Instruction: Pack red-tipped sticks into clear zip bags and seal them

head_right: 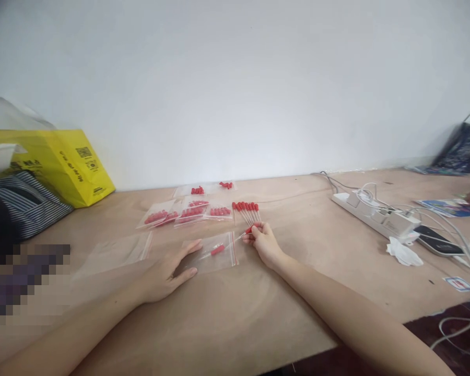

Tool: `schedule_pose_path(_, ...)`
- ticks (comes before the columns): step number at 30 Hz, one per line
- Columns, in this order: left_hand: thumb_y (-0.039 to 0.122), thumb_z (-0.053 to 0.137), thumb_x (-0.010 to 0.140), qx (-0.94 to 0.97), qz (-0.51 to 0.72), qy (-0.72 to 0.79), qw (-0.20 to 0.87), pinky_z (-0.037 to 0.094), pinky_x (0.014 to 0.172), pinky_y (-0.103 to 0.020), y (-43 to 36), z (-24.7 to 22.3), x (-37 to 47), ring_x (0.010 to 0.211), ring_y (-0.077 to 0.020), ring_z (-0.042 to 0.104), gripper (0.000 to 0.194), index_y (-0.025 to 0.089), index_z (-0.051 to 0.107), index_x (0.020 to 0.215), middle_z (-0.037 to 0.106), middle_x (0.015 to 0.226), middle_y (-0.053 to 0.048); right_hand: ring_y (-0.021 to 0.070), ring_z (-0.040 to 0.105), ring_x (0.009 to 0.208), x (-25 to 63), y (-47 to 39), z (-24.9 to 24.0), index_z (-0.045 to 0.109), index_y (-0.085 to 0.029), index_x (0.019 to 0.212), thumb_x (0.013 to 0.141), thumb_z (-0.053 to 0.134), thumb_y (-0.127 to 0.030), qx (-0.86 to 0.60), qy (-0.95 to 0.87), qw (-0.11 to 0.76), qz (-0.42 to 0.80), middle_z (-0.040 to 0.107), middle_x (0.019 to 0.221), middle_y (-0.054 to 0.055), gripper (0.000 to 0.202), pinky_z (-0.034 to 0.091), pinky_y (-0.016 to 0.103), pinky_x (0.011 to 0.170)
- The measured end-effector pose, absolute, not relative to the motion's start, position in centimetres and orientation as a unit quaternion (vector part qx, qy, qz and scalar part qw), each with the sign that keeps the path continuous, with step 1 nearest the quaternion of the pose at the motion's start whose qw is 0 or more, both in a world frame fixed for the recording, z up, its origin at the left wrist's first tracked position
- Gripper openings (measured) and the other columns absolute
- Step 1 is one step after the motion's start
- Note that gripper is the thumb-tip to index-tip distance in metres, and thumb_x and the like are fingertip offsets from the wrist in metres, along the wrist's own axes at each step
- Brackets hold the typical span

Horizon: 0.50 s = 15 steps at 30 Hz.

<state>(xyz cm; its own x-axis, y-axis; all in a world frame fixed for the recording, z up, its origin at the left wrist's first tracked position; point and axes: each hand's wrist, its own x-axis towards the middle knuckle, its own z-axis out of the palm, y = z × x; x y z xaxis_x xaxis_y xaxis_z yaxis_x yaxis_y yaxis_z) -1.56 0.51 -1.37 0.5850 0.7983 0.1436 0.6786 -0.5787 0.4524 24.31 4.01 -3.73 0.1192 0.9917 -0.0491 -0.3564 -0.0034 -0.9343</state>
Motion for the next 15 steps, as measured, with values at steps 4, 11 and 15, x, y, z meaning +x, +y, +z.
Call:
schedule_pose_path(4, 0.034, 0.043, 0.083, 0.870, 0.174, 0.426, 0.178, 0.032, 0.096, -0.041, 0.50, -1.42, -1.56, 0.116, -0.0235, 0.040, 0.053, 0.027, 0.022, 0.132, 0.044, 0.128, -0.004, 0.0107, 0.056, 0.056, 24.12, 3.02, -3.28, 0.044, -0.019, 0.077, 0.064, 0.064, -0.031, -0.425, -0.404, 0.540, 0.604, 0.056, 0.066, -0.001, 0.027, 0.046, 0.026, 0.056)
schedule_pose_path(11, 0.034, 0.042, 0.083, 0.871, 0.170, 0.427, 0.173, 0.032, 0.095, -0.041, 0.43, -1.31, -1.42, 0.115, -0.0232, 0.041, 0.052, 0.025, 0.023, 0.131, 0.044, 0.128, -0.004, 0.0046, 0.041, 0.044, 24.25, 3.02, -3.27, 0.058, -0.015, 0.074, 0.059, 0.068, -0.033, -0.454, -0.584, 0.417, 0.528, 0.052, 0.056, -0.004, 0.025, 0.031, 0.018, 0.042)
schedule_pose_path(15, 0.035, 0.042, 0.084, 0.868, 0.163, 0.434, 0.179, 0.032, 0.095, -0.040, 0.46, -1.32, -1.43, 0.115, -0.0232, 0.041, 0.053, 0.026, 0.021, 0.132, 0.044, 0.129, -0.004, 0.0069, 0.044, 0.050, 23.96, 3.72, -3.64, 0.065, -0.015, 0.072, 0.062, 0.065, -0.034, -0.417, -0.674, 0.384, 0.473, 0.056, 0.060, -0.001, 0.022, 0.034, 0.020, 0.047)
